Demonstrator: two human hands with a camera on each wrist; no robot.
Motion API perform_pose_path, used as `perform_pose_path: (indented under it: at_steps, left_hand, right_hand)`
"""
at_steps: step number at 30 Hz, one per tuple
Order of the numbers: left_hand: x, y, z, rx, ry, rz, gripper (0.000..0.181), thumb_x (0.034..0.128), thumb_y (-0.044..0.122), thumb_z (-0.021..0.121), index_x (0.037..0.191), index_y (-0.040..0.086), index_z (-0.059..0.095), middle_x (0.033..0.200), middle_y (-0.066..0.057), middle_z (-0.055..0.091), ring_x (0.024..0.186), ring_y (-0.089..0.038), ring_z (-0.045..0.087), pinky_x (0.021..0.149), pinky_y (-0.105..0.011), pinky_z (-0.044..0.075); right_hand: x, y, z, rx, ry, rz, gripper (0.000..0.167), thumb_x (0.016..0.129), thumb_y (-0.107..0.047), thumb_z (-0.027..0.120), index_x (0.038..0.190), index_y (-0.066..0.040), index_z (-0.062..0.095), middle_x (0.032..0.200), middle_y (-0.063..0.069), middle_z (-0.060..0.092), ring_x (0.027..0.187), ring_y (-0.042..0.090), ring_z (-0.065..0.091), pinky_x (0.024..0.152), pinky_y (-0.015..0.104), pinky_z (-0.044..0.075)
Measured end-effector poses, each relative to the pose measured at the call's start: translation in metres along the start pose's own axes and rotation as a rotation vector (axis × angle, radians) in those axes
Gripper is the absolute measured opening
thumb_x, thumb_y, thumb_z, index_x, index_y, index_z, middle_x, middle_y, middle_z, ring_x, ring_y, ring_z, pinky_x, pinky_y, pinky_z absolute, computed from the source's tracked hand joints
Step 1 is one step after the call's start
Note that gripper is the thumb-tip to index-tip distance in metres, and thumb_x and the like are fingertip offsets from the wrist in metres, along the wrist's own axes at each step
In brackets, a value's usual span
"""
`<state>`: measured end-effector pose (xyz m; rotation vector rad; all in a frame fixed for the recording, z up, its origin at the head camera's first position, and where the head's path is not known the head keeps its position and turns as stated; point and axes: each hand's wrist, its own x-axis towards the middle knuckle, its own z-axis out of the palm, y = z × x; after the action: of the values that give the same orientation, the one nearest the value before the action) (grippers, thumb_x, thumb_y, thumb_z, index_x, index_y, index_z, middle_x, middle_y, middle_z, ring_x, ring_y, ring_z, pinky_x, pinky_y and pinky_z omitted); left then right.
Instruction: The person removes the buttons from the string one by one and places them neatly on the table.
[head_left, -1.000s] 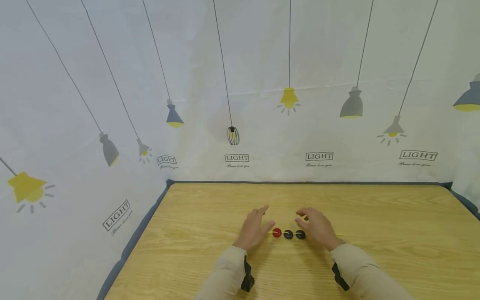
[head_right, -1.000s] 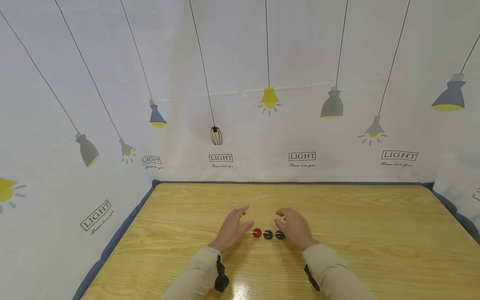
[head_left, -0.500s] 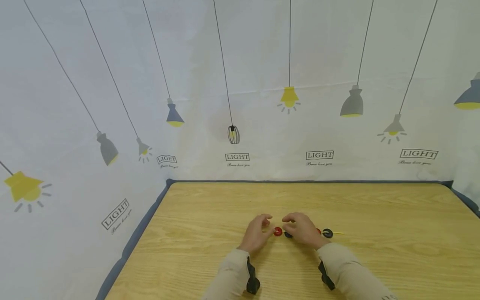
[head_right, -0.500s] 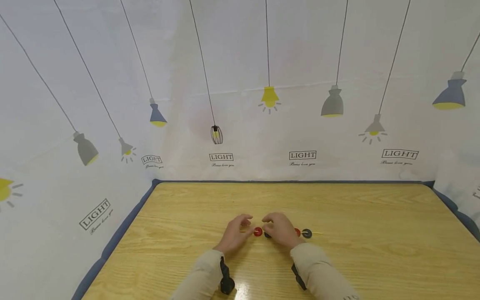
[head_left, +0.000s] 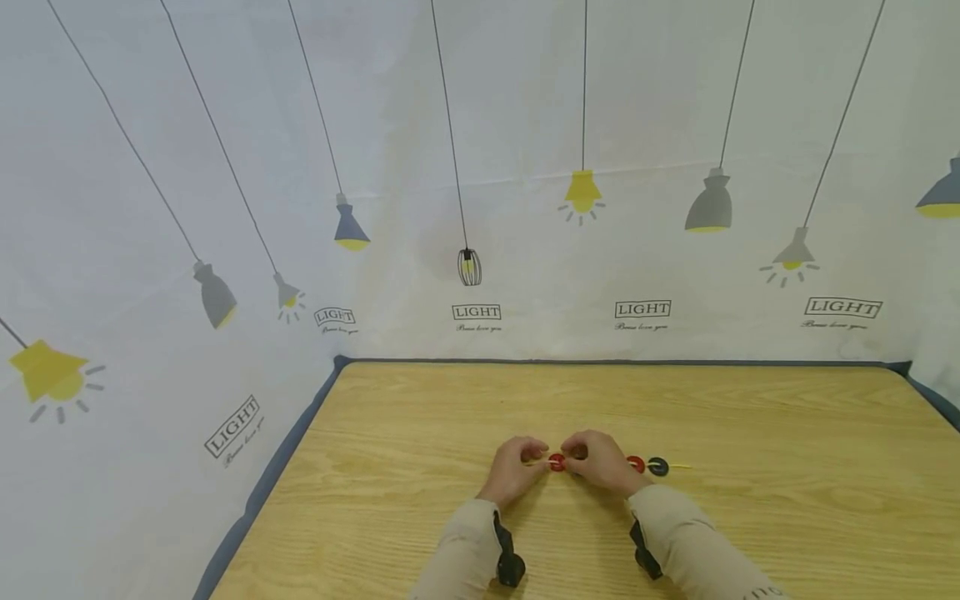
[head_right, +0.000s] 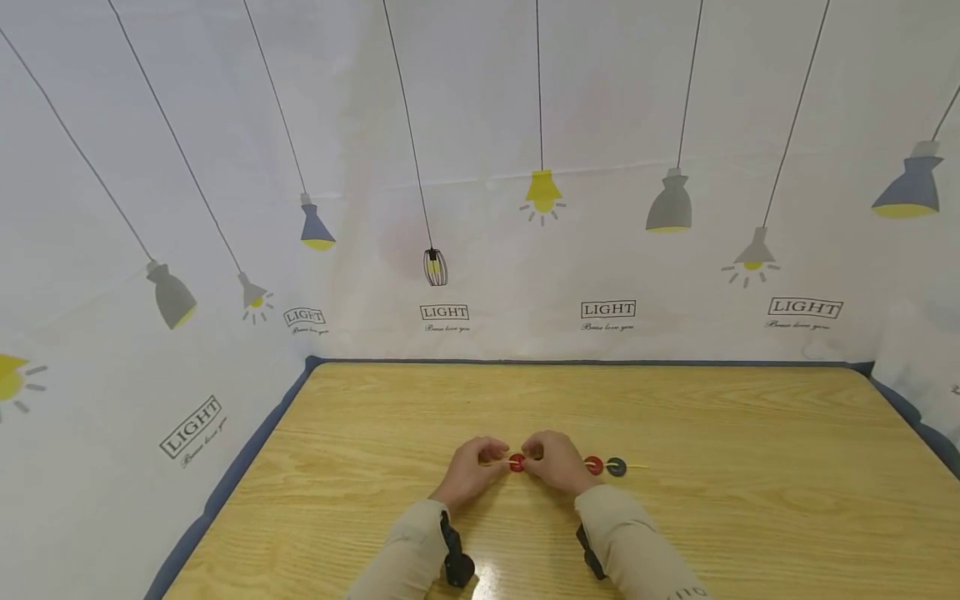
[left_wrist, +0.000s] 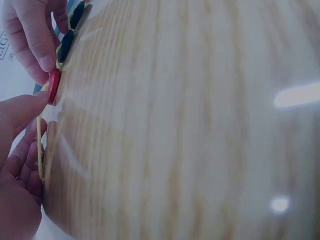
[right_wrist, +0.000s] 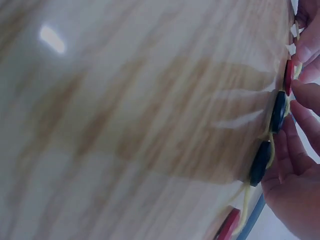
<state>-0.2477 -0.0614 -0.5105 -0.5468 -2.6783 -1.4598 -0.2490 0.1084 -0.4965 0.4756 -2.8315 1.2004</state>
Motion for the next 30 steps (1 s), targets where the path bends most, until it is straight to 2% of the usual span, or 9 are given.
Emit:
perform_pose_path:
  at_steps: [4, 13, 20, 30]
  left_hand:
    - [-0.0003, -0.0022, 0.0007, -0.029, -0.013, -0.032, 0.013, 0.0736, 0.002, 0.069, 0.086, 0.001, 0.066, 0.082, -0.005, 0.06, 0.076, -0.015, 0.054, 0.067, -0.023, 0.042]
    - [0.0, -0.0066, 0.0018, -0.029, 0.019, -0.022, 0.006, 0.0738, 0.004, 0.07, 0.079, 0.003, 0.068, 0.075, -0.003, 0.059, 0.072, -0.013, 0.052, 0.064, -0.021, 0.04]
    - [-0.0013, -0.0046, -0.0002, -0.045, 0.031, -0.04, 0.004, 0.0758, 0.007, 0.068, 0.079, 0.005, 0.07, 0.076, -0.002, 0.062, 0.071, -0.009, 0.052, 0.063, -0.02, 0.041]
    - [-0.002, -0.0082, 0.0013, -0.037, 0.067, -0.005, 0.005, 0.0767, 0.008, 0.068, 0.077, 0.004, 0.069, 0.075, -0.002, 0.063, 0.069, -0.009, 0.053, 0.061, -0.019, 0.041]
  right_hand:
    - [0.0001, 0.001, 0.0005, 0.039, -0.014, 0.032, 0.011, 0.071, -0.002, 0.07, 0.082, -0.001, 0.066, 0.081, 0.004, 0.062, 0.078, 0.019, 0.056, 0.072, 0.034, 0.045]
    - [0.0017, 0.0067, -0.0024, 0.05, -0.041, -0.07, 0.011, 0.071, -0.007, 0.072, 0.077, -0.001, 0.065, 0.075, 0.004, 0.061, 0.073, 0.018, 0.054, 0.067, 0.031, 0.043]
    - [0.0011, 0.0084, -0.003, 0.037, -0.047, -0.078, 0.012, 0.071, -0.01, 0.073, 0.076, -0.003, 0.064, 0.074, 0.001, 0.06, 0.073, 0.016, 0.052, 0.067, 0.03, 0.041]
    - [0.0003, 0.0065, -0.0036, 0.037, -0.07, -0.063, 0.011, 0.07, -0.009, 0.074, 0.073, -0.005, 0.064, 0.073, 0.0, 0.055, 0.071, 0.013, 0.046, 0.065, 0.028, 0.038]
